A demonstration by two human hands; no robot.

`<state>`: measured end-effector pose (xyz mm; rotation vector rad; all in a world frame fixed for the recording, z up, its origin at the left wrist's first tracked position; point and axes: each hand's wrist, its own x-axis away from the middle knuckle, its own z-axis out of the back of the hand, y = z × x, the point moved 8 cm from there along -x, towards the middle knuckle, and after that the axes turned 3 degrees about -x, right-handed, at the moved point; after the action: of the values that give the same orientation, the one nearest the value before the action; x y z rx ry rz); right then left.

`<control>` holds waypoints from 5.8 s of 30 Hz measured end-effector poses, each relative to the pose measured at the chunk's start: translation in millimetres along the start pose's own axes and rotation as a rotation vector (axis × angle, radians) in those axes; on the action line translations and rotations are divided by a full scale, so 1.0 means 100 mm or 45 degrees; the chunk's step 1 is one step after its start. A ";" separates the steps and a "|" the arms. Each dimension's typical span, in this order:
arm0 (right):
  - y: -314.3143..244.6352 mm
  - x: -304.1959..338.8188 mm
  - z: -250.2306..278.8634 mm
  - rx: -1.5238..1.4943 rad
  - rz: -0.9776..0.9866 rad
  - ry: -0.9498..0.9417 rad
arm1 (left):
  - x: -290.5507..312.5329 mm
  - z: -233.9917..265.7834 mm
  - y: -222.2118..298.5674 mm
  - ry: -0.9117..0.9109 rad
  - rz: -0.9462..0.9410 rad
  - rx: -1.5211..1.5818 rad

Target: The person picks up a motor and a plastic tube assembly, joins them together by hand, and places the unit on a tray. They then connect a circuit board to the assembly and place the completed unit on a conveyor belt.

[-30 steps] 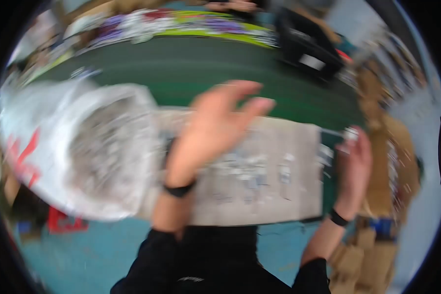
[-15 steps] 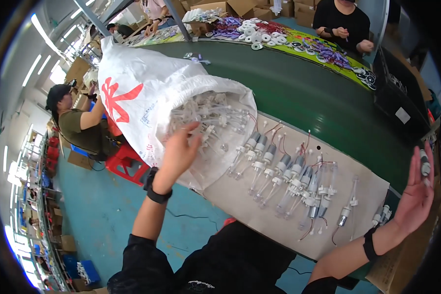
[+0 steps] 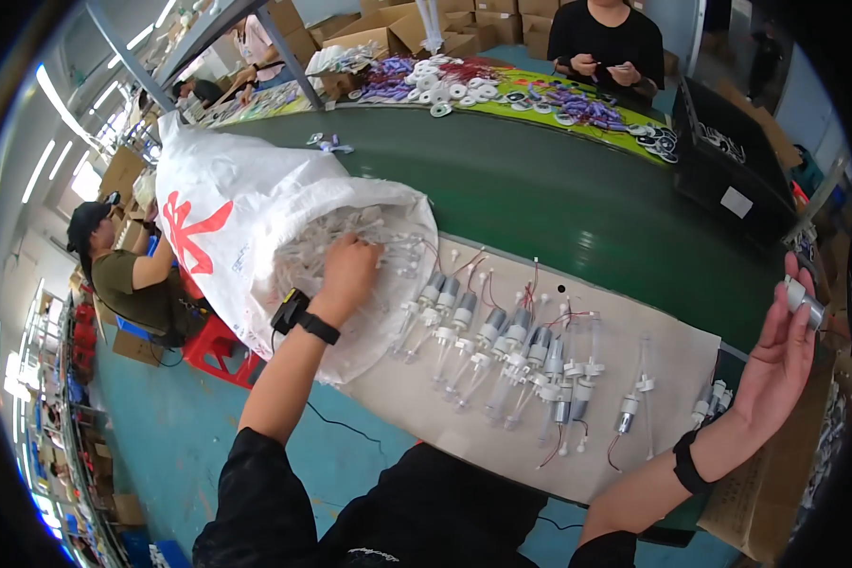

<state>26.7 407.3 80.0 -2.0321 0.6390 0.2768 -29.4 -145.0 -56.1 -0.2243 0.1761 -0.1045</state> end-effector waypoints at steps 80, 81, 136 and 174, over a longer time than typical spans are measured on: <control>0.93 0.52 -1.37 0.733 0.190 -0.495 | -0.60 1.25 2.48 -0.512 -0.136 3.447; 0.81 0.56 -1.42 0.889 0.148 -0.536 | -0.57 1.34 2.47 -0.578 -0.195 3.444; 0.57 1.18 0.98 2.654 -0.126 0.220 | -0.52 1.30 2.40 -0.455 -0.469 2.112; -0.44 0.09 0.24 0.425 0.361 0.201 | 0.89 1.00 -0.41 0.438 0.320 0.661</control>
<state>59.6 443.0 95.5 -1.6529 1.0050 0.1620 72.9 -174.4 35.0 0.3369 0.5086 0.0638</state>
